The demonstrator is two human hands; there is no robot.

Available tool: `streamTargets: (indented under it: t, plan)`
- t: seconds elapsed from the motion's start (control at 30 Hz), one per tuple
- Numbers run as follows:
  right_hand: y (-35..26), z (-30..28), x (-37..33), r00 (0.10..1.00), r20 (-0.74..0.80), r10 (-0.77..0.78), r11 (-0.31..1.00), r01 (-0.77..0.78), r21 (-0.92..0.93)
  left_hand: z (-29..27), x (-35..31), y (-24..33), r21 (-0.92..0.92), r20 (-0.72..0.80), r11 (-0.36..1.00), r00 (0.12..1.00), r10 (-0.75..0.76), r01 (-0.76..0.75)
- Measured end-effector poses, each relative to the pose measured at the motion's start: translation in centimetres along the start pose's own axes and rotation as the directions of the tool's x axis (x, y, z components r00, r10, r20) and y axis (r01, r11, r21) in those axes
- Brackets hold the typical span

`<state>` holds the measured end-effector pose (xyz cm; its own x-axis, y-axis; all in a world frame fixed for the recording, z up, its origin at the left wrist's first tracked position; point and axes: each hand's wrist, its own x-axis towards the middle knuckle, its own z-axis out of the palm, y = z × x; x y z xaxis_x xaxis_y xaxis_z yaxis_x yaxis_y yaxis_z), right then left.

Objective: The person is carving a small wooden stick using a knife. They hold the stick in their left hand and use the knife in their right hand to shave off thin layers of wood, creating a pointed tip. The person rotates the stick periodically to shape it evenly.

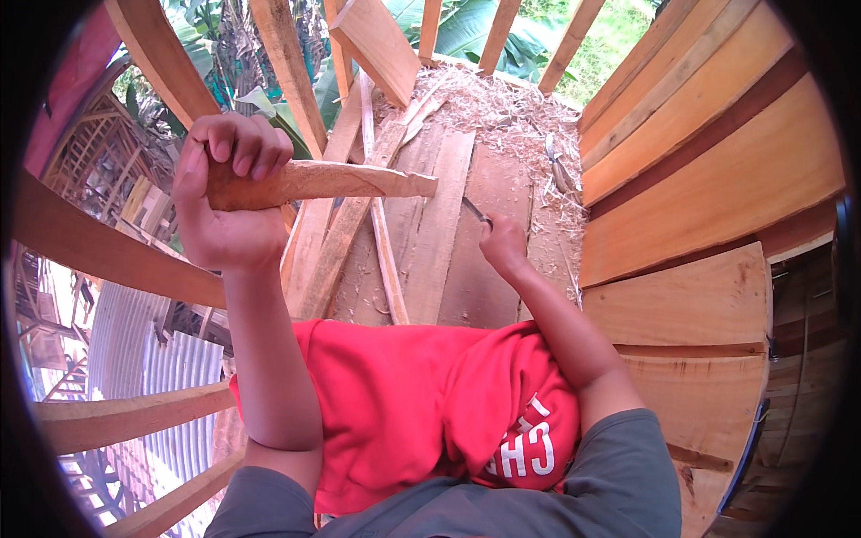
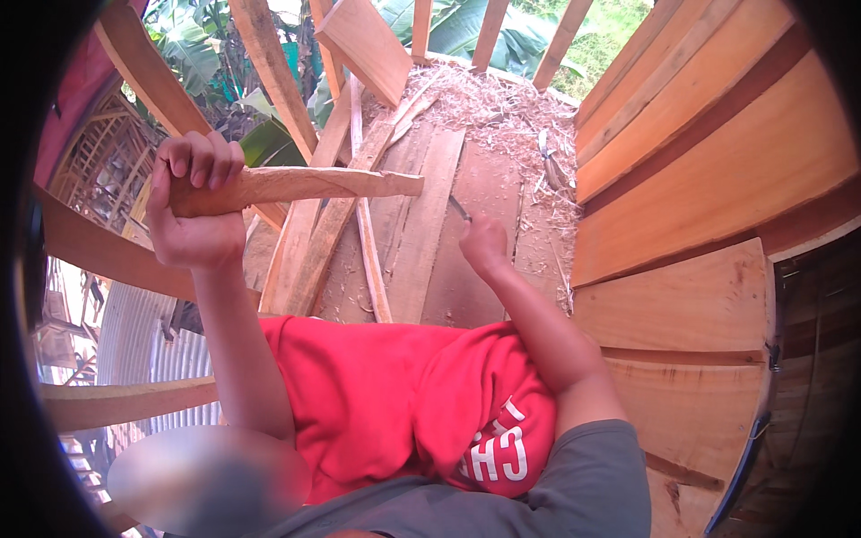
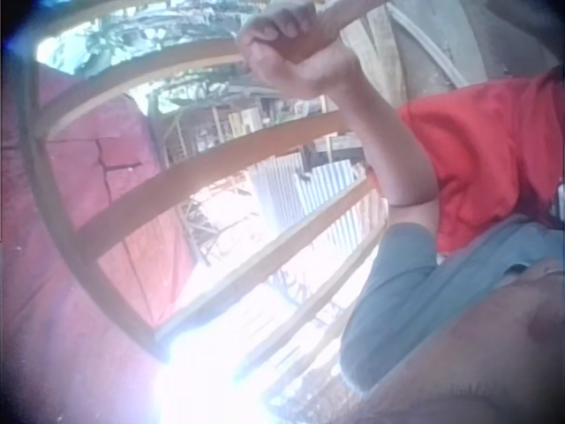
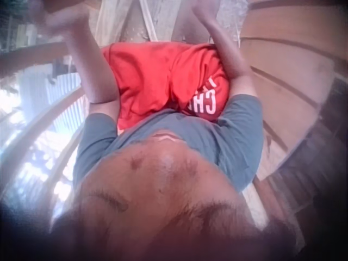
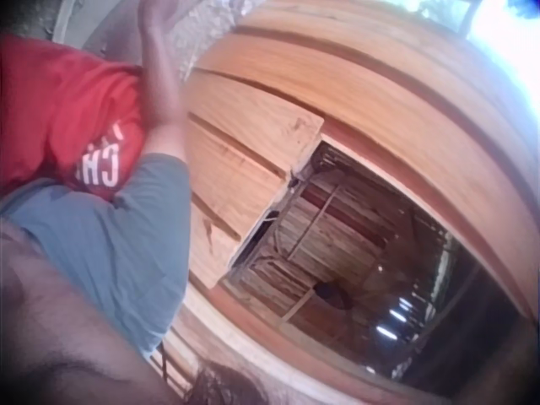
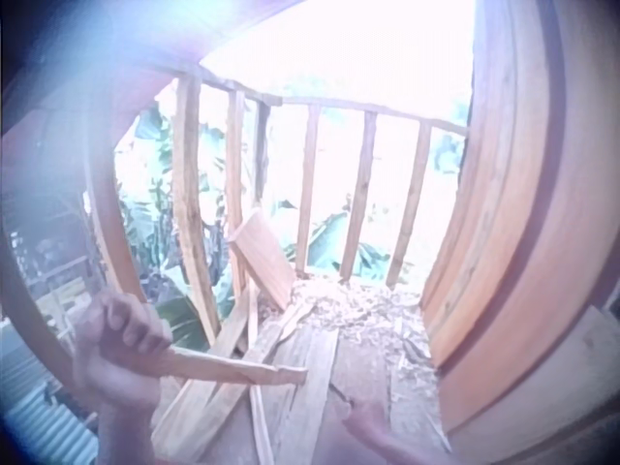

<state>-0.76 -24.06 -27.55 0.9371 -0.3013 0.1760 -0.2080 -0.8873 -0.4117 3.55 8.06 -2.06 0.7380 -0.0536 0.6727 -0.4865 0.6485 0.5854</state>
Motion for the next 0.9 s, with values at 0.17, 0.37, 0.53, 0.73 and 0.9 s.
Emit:
streamTargets:
  t: [0.17, 0.37, 0.53, 0.73, 0.9]
  plan:
    - [0.2, 0.7, -0.8, 0.983, 0.175, -0.056, 0.940, 0.111, -0.322, 0.4, -0.1, -0.3, -0.003, 0.028, 1.000, 1.000, 0.015, -0.015]
    - [2.0, 4.6, -1.7, 0.995, 0.054, 0.079, 0.996, -0.077, -0.037, 1.6, -0.4, -0.4, -0.003, 0.039, 1.000, 0.999, 0.018, -0.018]
    - [0.9, 3.8, -0.7, 0.760, 0.440, 0.478, 0.613, -0.648, 0.452, 2.1, -0.8, -0.2, 0.001, 0.055, 1.000, 0.998, 0.002, -0.002]
    - [0.0, 1.0, -0.7, 0.993, 0.007, 0.115, 0.981, -0.112, -0.158, 1.5, -0.9, 0.1, 0.004, 0.039, 1.000, 0.999, 0.008, -0.008]
    - [-1.3, -0.5, -0.3, 0.991, 0.024, 0.131, 0.968, -0.122, -0.219, 1.3, -0.6, 0.1, 0.016, -0.009, 1.000, 1.000, -0.023, 0.023]
